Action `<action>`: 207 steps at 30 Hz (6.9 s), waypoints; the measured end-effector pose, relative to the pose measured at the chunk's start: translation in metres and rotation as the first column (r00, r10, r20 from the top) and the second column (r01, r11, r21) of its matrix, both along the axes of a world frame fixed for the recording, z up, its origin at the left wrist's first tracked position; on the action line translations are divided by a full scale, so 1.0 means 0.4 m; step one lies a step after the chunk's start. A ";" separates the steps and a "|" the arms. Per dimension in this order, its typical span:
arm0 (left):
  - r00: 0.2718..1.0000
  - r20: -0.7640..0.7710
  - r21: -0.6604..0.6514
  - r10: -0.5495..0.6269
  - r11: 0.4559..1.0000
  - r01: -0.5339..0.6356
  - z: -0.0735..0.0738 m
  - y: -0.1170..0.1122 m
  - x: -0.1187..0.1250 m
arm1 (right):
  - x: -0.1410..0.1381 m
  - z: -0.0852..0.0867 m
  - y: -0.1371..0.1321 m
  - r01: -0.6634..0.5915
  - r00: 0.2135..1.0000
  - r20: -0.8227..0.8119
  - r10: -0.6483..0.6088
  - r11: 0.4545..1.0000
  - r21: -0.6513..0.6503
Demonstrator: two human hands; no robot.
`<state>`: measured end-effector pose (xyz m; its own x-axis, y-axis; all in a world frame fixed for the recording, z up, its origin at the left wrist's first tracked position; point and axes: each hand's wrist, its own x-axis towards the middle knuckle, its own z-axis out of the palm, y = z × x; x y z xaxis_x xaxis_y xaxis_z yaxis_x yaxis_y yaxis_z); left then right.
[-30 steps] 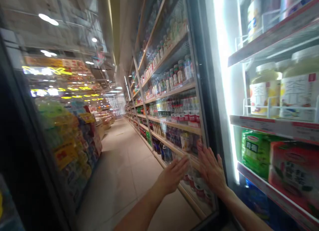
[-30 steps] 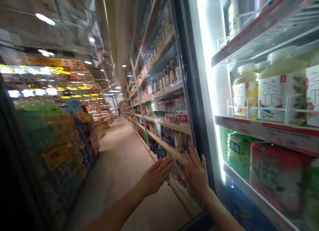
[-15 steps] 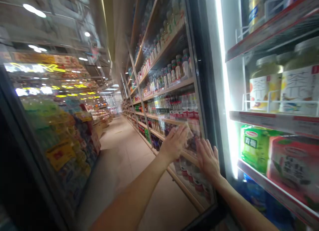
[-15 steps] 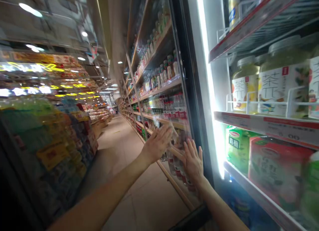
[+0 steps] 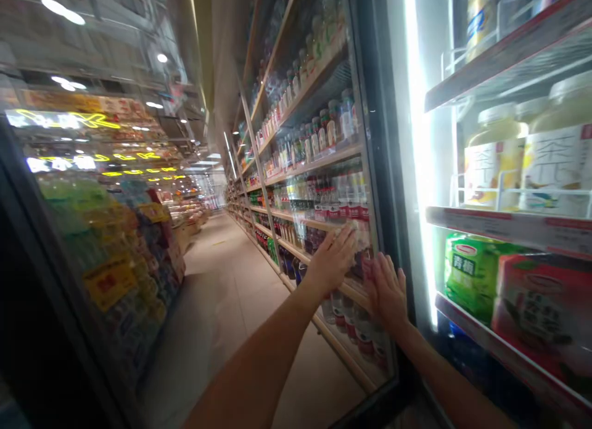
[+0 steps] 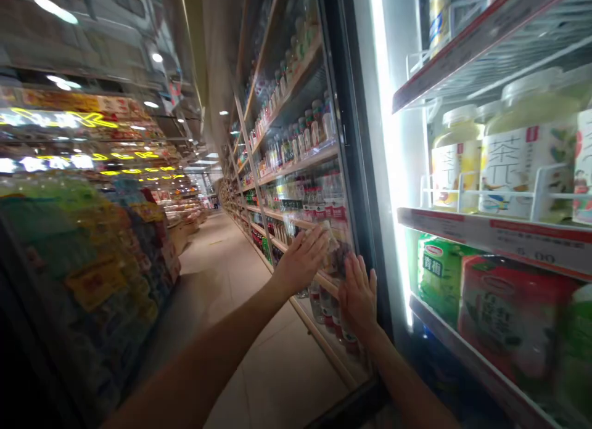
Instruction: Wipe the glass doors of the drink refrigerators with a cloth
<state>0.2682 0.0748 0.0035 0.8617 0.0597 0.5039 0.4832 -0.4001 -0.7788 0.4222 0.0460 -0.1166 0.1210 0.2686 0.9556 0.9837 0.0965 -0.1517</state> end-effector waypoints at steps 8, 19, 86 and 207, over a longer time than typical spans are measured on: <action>0.999 0.050 0.034 0.016 0.999 -0.018 0.089 0.009 0.004 | 0.006 0.036 0.017 -0.013 1.000 -0.028 0.013 1.000 0.026; 0.999 0.025 0.110 0.041 0.993 -0.043 0.186 -0.017 -0.127 | -0.046 0.135 0.016 -0.103 0.994 -0.025 0.107 0.986 0.130; 0.682 0.727 0.143 0.077 0.955 -0.260 0.236 -0.100 -0.446 | -0.495 0.430 -0.030 -0.699 0.713 0.327 0.621 0.667 0.258; 0.587 0.610 -0.129 0.532 0.797 -0.590 -0.030 -0.228 -0.560 | -0.359 0.218 0.025 -0.447 0.779 0.514 0.359 0.893 0.054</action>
